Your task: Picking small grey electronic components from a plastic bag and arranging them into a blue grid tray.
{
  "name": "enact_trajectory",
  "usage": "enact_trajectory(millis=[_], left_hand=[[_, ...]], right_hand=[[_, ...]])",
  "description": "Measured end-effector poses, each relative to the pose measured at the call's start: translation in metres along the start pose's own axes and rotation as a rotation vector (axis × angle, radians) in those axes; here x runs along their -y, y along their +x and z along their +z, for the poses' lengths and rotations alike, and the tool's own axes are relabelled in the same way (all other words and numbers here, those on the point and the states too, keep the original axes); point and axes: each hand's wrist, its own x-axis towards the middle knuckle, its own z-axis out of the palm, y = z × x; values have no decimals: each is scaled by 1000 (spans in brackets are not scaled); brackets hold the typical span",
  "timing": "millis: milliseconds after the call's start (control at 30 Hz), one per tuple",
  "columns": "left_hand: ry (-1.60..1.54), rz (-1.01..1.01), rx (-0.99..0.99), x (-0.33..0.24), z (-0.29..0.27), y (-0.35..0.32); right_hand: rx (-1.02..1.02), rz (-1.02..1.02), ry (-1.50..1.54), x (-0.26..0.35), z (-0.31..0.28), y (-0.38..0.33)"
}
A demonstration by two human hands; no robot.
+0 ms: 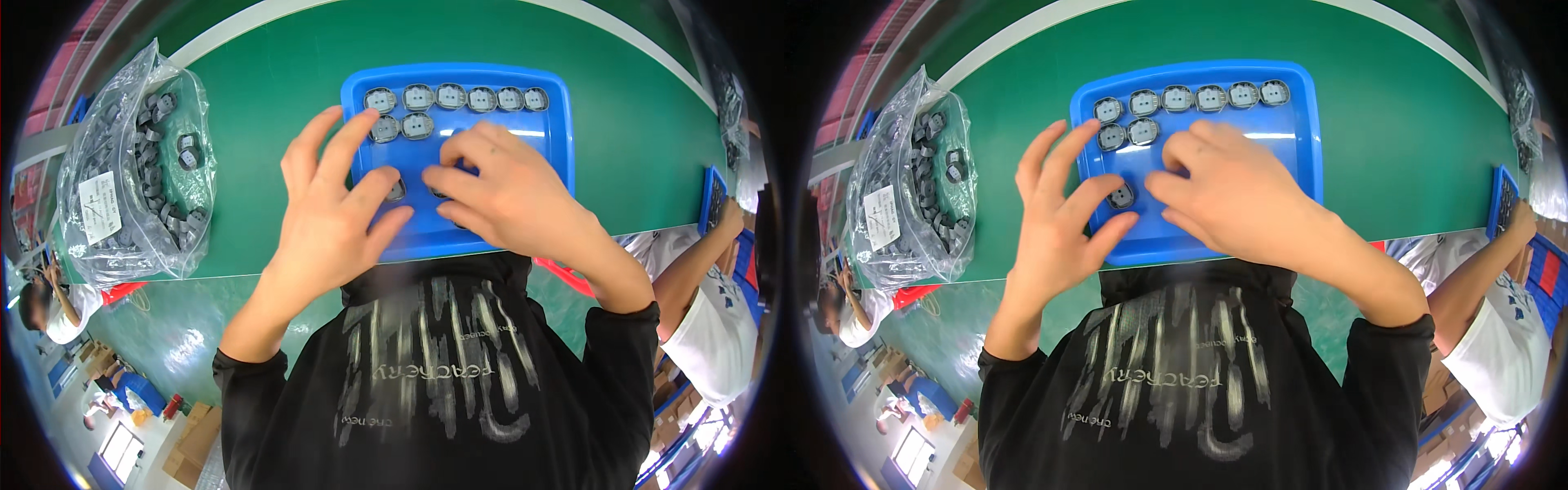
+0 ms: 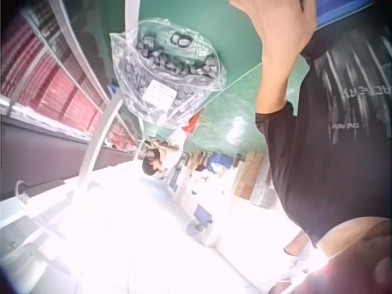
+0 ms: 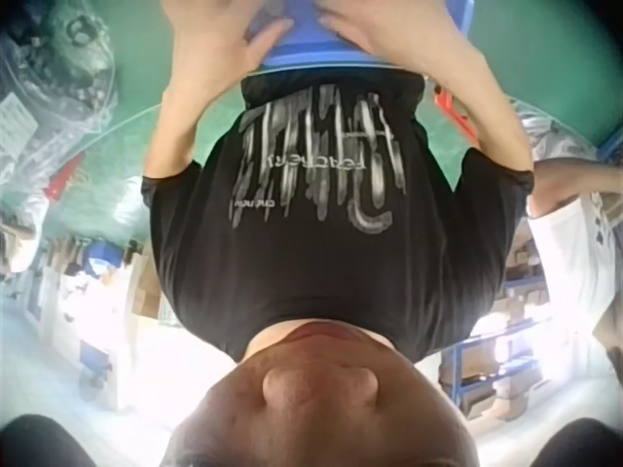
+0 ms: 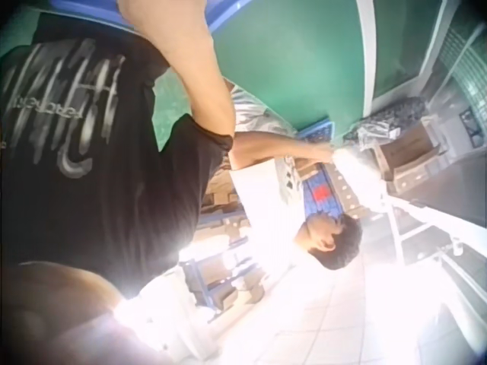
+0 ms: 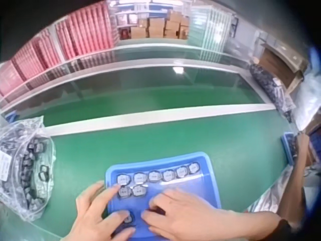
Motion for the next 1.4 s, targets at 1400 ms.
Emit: enact_trajectory(millis=[1400], left_hand=[[406,-699,-273,142,-72,-51]], right_hand=[[127,-2,57,1,-11,-9]])
